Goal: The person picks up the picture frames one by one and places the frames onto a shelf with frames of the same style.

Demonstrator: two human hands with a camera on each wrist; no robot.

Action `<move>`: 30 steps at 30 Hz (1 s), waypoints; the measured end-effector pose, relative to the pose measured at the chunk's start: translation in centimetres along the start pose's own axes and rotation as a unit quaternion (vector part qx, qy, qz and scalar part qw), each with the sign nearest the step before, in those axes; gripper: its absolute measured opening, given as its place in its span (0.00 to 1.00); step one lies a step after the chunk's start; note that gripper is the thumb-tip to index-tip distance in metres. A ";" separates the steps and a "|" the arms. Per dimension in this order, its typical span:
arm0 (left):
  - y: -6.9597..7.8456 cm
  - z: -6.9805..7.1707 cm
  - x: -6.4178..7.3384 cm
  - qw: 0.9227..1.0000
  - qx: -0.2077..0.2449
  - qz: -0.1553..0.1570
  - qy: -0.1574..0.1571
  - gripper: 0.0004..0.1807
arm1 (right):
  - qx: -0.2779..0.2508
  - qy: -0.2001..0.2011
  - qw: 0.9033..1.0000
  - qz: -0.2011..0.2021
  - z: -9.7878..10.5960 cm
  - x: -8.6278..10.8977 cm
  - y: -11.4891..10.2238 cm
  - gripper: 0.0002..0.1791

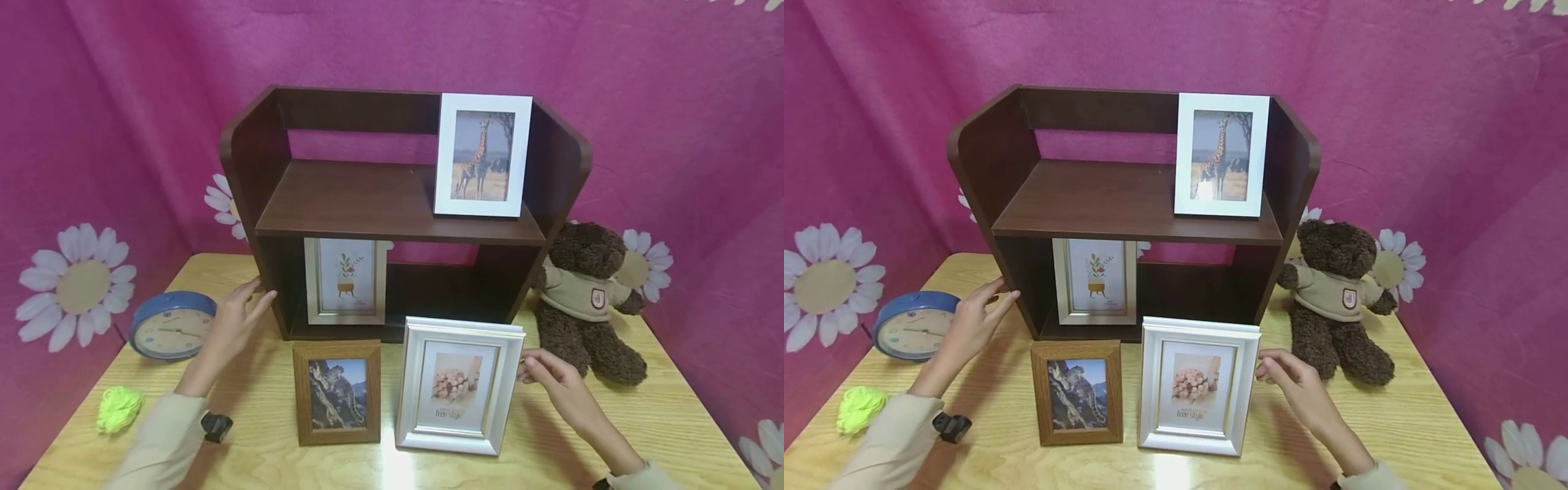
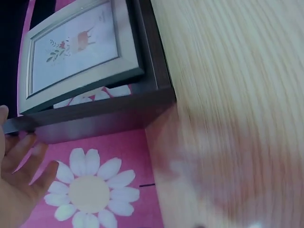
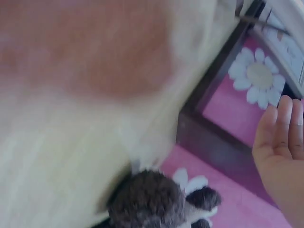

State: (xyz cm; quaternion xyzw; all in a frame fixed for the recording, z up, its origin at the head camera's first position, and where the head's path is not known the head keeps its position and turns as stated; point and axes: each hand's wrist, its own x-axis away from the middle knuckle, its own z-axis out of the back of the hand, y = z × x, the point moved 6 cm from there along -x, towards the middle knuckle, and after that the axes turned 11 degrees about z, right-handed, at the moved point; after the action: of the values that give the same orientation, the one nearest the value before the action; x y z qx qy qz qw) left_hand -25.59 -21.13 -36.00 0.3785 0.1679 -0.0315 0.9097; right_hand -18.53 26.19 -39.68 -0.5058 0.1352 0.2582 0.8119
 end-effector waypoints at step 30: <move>-0.7 -0.1 -0.1 0.982 0.094 -0.024 0.164 0.18 | -0.037 0.108 0.977 -0.180 -4.3 4.6 -0.8 0.21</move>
State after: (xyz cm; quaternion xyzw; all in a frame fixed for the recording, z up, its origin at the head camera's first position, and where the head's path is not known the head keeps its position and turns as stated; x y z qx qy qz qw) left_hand -25.78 -21.57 -36.48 0.4585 0.3199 -0.0064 0.8291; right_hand -14.09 23.41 -43.26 -0.5767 0.1191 0.0570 0.8062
